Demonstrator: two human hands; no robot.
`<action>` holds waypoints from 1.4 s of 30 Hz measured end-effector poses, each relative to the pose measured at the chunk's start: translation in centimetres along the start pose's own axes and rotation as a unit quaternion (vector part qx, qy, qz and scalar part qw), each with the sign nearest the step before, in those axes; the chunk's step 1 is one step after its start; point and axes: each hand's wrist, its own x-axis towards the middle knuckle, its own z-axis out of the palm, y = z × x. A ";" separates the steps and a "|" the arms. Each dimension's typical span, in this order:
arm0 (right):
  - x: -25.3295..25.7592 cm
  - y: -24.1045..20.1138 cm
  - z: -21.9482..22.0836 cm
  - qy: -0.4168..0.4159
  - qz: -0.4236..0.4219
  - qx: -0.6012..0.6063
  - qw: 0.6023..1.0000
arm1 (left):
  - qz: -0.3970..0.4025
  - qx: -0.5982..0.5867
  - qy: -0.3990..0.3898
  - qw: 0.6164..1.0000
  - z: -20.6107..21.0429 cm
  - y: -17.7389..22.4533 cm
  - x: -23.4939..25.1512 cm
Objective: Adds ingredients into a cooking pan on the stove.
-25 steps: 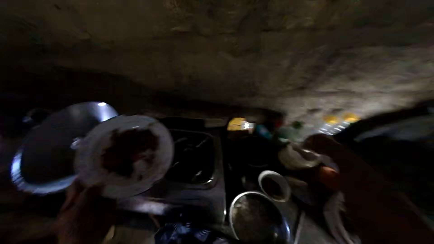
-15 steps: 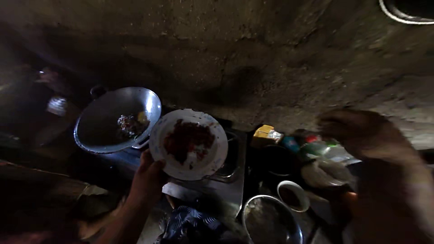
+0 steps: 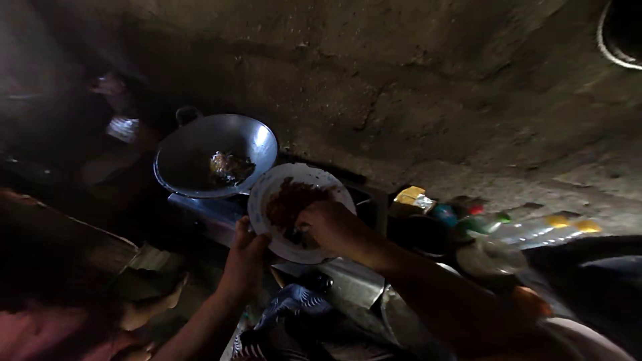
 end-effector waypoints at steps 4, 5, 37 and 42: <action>-0.1 -2.1 2.1 0.011 -0.010 0.021 1.000 | 0.037 0.025 0.026 0.999 -2.6 -0.5 -0.3; -0.3 -2.7 2.9 0.032 -0.014 0.029 0.999 | 0.053 0.057 0.026 0.997 -3.5 -0.8 -0.5; 3.4 -9.9 3.1 -0.060 0.104 -0.032 0.992 | 0.033 -0.023 -0.006 0.999 -9.1 1.3 -1.0; 3.6 -8.8 1.2 -0.029 0.071 -0.027 0.997 | 0.023 -0.036 0.009 0.999 -9.3 2.2 -1.4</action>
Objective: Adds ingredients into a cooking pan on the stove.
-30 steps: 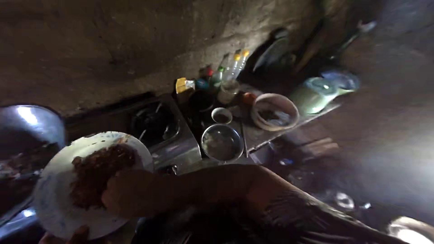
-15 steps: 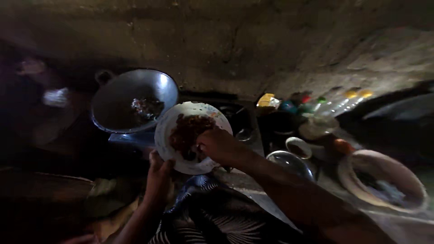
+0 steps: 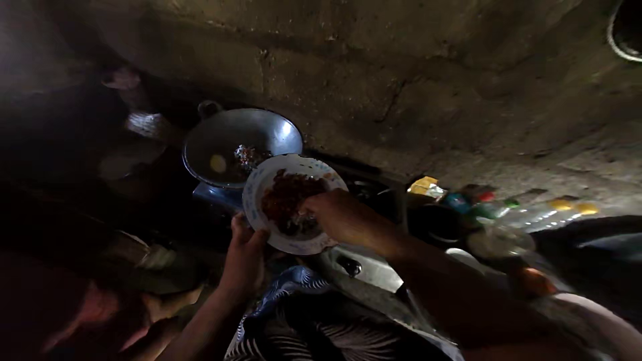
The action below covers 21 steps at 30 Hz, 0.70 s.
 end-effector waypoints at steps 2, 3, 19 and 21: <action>0.0 -0.3 -0.5 0.018 0.001 -0.001 1.000 | 0.003 -0.015 -0.002 1.000 -0.1 0.0 0.1; 0.1 -0.4 -0.7 0.025 -0.003 -0.010 1.000 | 0.003 -0.020 0.000 1.000 -0.1 0.1 0.1; 1.2 0.0 -1.1 -0.006 -0.010 -0.047 0.999 | 0.000 -0.020 0.010 1.000 0.5 0.3 0.9; 1.7 -0.1 -0.4 -0.024 0.000 -0.054 0.998 | -0.005 -0.022 0.013 1.000 0.7 0.5 0.9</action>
